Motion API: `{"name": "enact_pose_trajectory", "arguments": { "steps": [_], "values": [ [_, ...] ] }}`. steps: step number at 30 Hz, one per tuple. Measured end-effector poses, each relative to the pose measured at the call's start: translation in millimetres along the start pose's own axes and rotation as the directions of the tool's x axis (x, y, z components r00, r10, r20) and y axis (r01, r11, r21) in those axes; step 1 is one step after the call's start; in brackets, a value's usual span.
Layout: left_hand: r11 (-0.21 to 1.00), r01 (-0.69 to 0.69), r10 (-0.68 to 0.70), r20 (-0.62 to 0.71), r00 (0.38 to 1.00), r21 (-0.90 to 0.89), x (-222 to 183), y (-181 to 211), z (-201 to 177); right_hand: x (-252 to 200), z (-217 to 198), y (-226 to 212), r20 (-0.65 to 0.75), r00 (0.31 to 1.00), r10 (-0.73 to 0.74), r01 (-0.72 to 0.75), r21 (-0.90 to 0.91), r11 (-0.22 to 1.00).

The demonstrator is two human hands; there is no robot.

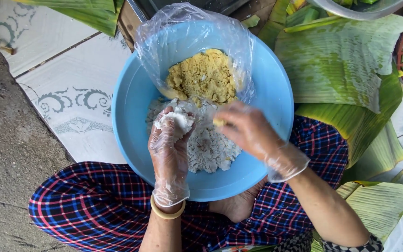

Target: Preparing small filled dough balls by hand, combining white dough and yellow filling at a fast, efficient pace.

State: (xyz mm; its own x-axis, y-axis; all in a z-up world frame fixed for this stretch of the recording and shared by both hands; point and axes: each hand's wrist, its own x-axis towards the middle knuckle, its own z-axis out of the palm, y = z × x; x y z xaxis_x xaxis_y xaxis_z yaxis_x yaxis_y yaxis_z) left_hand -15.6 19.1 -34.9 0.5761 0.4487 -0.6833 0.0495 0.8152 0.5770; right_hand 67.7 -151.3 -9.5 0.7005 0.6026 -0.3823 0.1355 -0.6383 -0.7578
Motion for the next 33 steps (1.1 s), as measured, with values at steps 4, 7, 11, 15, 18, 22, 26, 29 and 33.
{"name": "enact_pose_trajectory", "arguments": {
  "steps": [4, 7, 11, 15, 18, 22, 26, 29, 33],
  "values": [
    [0.999, -0.010, 0.009, 0.021, 1.000, 0.036, -5.8, 4.9, 9.0, 41.2, -11.4, 29.4, -0.196, 0.977, -0.085, 0.049, -0.182, 0.982],
    [0.998, -0.018, 0.017, 0.027, 0.999, 0.054, -4.4, 4.0, 5.1, 60.1, -2.4, 18.6, -0.234, 0.972, 0.008, -0.062, -0.222, 0.973],
    [0.998, -0.026, 0.024, 0.039, 0.999, 0.052, -3.0, 0.7, -0.9, 74.5, 19.1, 40.6, -0.113, 0.984, 0.141, -0.179, -0.529, 0.829],
    [0.997, -0.046, 0.041, 0.078, 0.996, 0.070, -5.2, -2.2, -1.5, 69.8, 18.8, 40.7, -0.233, 0.954, 0.188, -0.224, -0.141, 0.964],
    [0.997, -0.002, -0.005, 0.083, 0.997, 0.082, -9.1, 1.8, 3.7, 49.3, -4.8, 7.6, -0.256, 0.959, 0.123, -0.105, 0.080, 0.991],
    [0.994, 0.078, -0.091, 0.204, 0.975, 0.070, -19.0, 6.4, 15.6, 13.1, -23.7, -12.1, -0.212, 0.977, 0.026, 0.006, 0.147, 0.989],
    [0.976, 0.199, -0.216, 0.268, 0.939, 0.088, -28.6, 7.8, 27.5, -4.4, 14.4, -17.6, -0.408, 0.913, 0.022, 0.097, 0.270, 0.958],
    [0.964, 0.239, -0.262, 0.275, 0.925, 0.114, 11.6, -61.3, -39.2, -1.0, 37.4, -10.2, -0.338, 0.932, -0.132, 0.179, 0.113, 0.977],
    [0.957, 0.290, -0.283, 0.220, 0.934, 0.001, -24.9, -0.4, 15.5, -16.2, 13.6, -45.4, -0.189, 0.981, -0.047, 0.082, 0.184, 0.980]
  ]
}}
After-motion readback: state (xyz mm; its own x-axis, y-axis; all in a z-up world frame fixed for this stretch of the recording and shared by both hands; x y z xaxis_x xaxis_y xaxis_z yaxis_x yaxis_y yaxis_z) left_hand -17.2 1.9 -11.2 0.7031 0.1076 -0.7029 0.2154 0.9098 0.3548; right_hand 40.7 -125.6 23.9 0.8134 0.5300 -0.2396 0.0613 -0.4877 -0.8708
